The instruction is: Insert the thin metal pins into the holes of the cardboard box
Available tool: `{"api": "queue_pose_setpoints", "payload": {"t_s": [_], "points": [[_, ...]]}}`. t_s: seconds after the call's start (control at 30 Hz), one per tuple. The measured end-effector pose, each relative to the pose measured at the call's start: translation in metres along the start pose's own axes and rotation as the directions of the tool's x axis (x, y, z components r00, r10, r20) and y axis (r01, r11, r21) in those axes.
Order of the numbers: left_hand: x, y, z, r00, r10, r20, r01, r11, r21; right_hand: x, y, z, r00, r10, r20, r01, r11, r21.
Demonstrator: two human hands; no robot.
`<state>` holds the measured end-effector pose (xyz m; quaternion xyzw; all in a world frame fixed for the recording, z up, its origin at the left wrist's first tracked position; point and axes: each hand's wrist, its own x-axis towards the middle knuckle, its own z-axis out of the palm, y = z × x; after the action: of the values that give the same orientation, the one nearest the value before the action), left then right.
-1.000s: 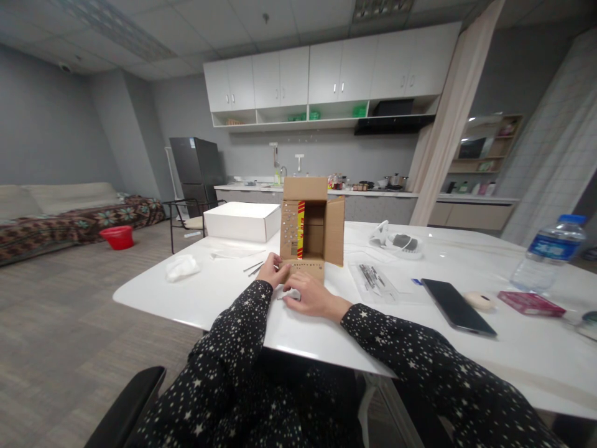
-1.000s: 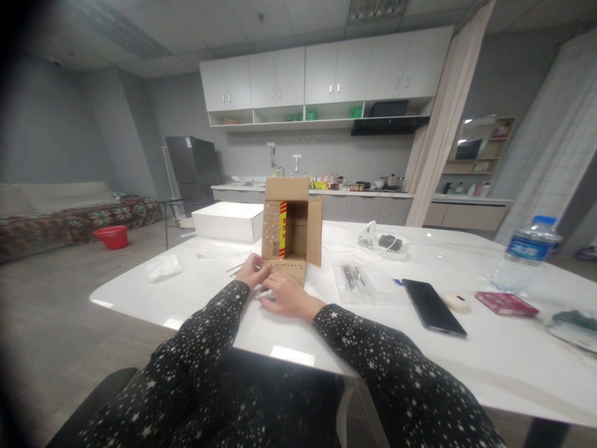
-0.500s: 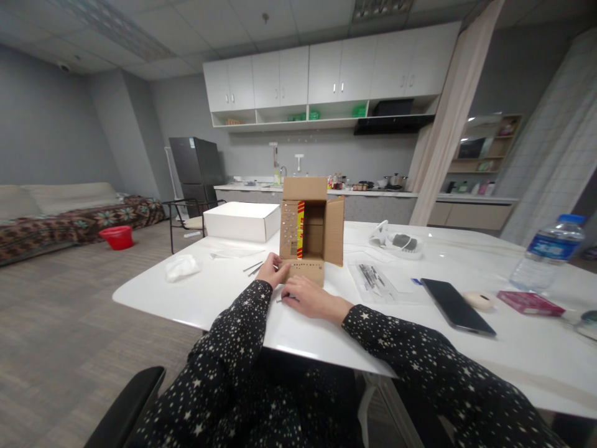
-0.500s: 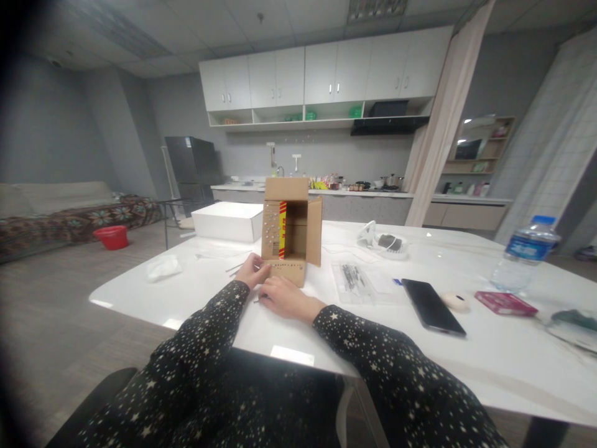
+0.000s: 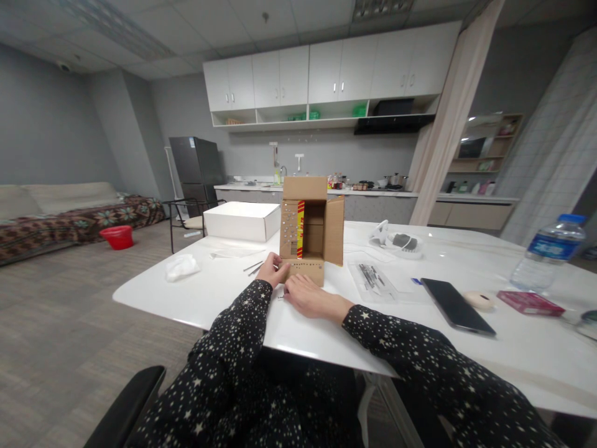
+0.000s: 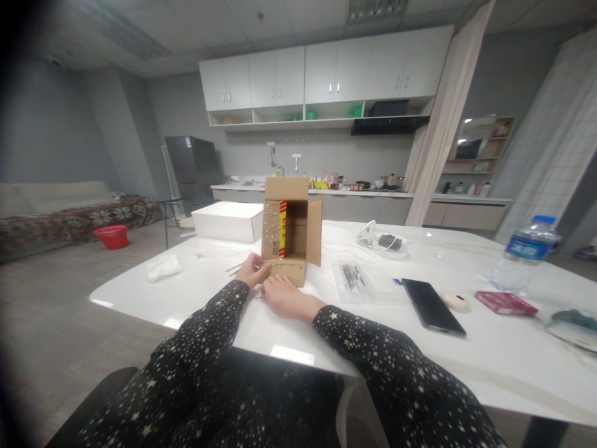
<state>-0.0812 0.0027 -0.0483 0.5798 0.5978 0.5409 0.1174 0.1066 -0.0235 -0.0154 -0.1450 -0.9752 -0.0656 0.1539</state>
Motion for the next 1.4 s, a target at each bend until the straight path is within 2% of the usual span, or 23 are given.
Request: {"api": "queue_pose_setpoints", "payload": {"t_s": [0.2, 0.4, 0.53, 0.67, 0.83, 1.13, 1.27, 1.4], "points": [[-0.001, 0.0, 0.001, 0.999, -0.005, -0.036, 0.005, 1.0, -0.008, -0.001, 0.002, 0.005, 0.998, -0.036, -0.042, 0.035, 0.999, -0.028], [-0.002, 0.005, -0.002, 1.0, -0.013, 0.003, 0.013, 1.0, -0.019, 0.001, 0.0, 0.006, 0.998, -0.04, -0.052, 0.043, 0.998, 0.04], [-0.002, 0.007, -0.004, 1.0, -0.014, 0.008, 0.014, 1.0, -0.011, 0.002, -0.002, 0.004, 0.999, 0.013, -0.05, -0.01, 0.999, 0.046], [-0.001, 0.005, -0.003, 0.999, -0.031, 0.009, 0.031, 0.999, -0.022, 0.002, -0.003, 0.001, 0.998, 0.059, 0.007, -0.059, 0.996, 0.064], [-0.001, 0.002, 0.001, 0.999, 0.005, -0.048, -0.005, 1.0, -0.005, 0.001, -0.002, 0.003, 1.0, 0.012, 0.027, -0.011, 1.0, -0.016], [-0.001, 0.003, 0.001, 0.998, -0.006, -0.06, 0.006, 1.0, 0.002, 0.0, -0.002, 0.01, 1.0, -0.015, -0.025, 0.012, 0.993, -0.115], [-0.001, 0.003, 0.002, 0.998, -0.037, -0.057, 0.036, 0.999, -0.028, 0.002, -0.002, 0.012, 0.999, -0.007, -0.039, 0.003, 0.996, -0.088], [0.0, 0.002, 0.002, 0.997, -0.025, -0.067, 0.023, 0.999, -0.025, 0.004, -0.003, 0.011, 0.998, 0.063, -0.017, -0.063, 0.998, -0.01]]}}
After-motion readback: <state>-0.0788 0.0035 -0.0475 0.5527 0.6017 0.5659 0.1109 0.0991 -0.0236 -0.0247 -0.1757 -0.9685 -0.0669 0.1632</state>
